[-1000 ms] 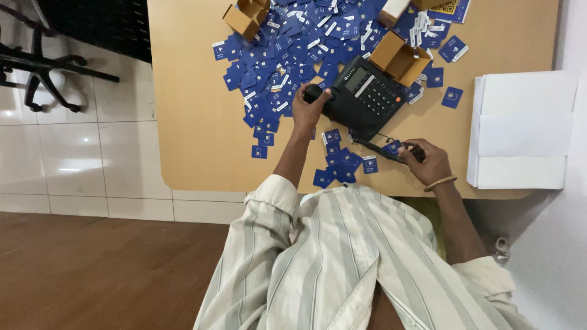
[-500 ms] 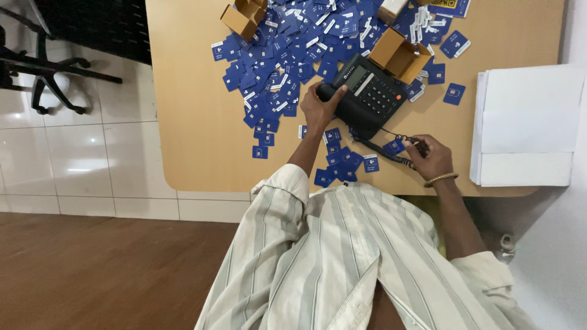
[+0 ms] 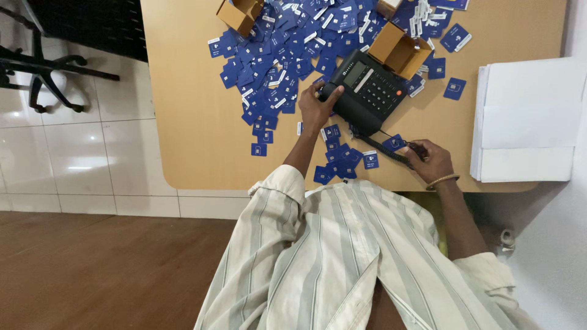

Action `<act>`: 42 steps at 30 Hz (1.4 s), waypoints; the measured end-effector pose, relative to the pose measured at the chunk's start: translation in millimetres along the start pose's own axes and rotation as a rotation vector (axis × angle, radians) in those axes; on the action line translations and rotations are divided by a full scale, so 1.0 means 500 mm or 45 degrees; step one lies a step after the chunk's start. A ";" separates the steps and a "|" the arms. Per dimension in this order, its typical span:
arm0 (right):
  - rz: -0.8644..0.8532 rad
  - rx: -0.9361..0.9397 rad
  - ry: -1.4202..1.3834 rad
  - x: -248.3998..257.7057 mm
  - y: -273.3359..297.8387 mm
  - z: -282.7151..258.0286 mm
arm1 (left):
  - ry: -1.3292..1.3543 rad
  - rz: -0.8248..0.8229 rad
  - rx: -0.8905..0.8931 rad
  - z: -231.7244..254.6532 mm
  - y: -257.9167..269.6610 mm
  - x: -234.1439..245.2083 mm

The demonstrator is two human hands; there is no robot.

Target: The person organizes numerous small blue cards on a table and places them into several small cardboard boxes, occasionally picking up a telephone unit.

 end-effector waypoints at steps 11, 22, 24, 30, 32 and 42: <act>0.123 0.140 0.045 -0.002 -0.028 -0.008 | 0.446 -0.071 0.293 -0.007 0.049 -0.021; 0.247 0.490 0.078 -0.038 -0.306 0.027 | 0.612 -0.158 0.336 -0.039 0.049 -0.088; 0.055 0.303 0.209 -0.045 -0.338 0.018 | 0.693 -0.138 0.327 -0.035 0.048 -0.091; 0.093 0.414 0.146 -0.033 -0.308 -0.102 | 0.837 -0.218 0.534 -0.016 0.041 -0.048; 0.082 0.457 0.059 -0.026 -0.278 -0.158 | 0.897 -0.235 0.509 -0.010 0.043 -0.032; 0.036 0.416 -0.196 0.105 -0.281 -0.253 | 0.388 -0.238 0.000 0.165 -0.037 -0.003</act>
Point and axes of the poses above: each hand's wrist, its own y-axis away from the middle knuckle, its own x-axis out of the back of the hand, z = x × y, the point moved 2 cm from there along -y, towards the middle knuckle, and after that the axes turned 3 degrees about -z, right-handed, at the moved point
